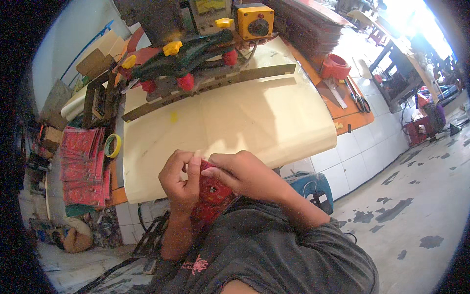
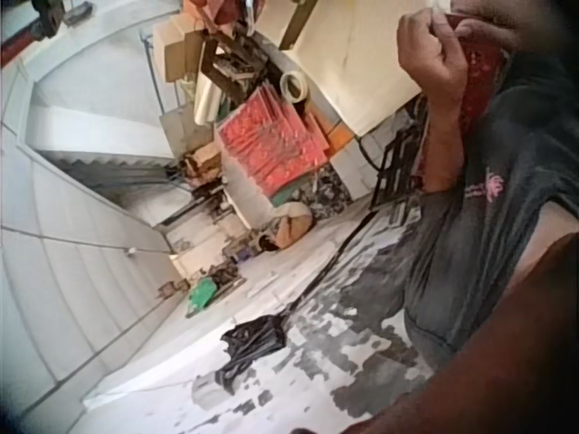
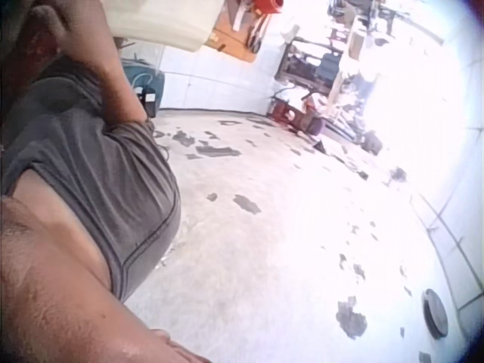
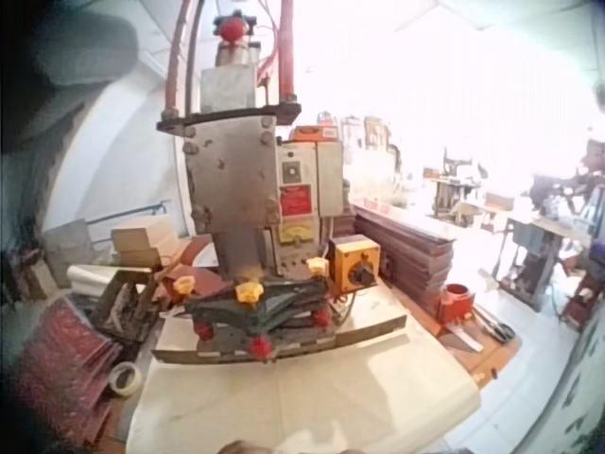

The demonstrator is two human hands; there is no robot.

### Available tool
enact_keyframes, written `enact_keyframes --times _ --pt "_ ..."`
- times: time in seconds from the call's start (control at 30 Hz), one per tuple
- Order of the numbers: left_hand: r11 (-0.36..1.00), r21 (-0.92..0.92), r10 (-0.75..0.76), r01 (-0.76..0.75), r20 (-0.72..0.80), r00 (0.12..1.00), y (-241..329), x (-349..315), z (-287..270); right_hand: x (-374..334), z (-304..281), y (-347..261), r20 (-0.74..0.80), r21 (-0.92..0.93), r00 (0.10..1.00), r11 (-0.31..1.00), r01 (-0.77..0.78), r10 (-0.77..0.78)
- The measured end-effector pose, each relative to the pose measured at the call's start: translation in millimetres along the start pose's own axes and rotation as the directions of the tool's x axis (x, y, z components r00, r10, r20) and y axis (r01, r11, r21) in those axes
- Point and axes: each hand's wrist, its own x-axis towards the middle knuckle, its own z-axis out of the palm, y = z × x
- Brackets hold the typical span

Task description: The person aligns printed packaging sheets on a padded worktable, folds the edges of the sheets by hand, and stacks them.

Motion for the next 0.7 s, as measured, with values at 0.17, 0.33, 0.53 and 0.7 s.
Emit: enact_keyframes --times 0.17,0.33,0.53,0.7 --pt "0.98 -0.151 -0.129 0.127 -0.006 0.992 -3 -7 1 -5 7 -3 -0.027 -0.086 1.0 0.996 0.001 -0.003" --pt "0.969 -0.214 -0.145 0.122 -0.094 0.985 -6 -12 5 -4 8 -8 -0.011 -0.089 1.0 0.996 -0.018 0.017" --pt "0.922 -0.294 -0.178 0.254 0.264 0.948 -2 4 -24 -7 2 -9 0.036 -0.055 0.999 0.998 -0.007 0.009" --pt "0.84 -0.373 -0.228 0.393 0.414 0.881 3 6 -36 -12 5 -6 0.079 -0.048 0.997 0.998 0.031 -0.027"
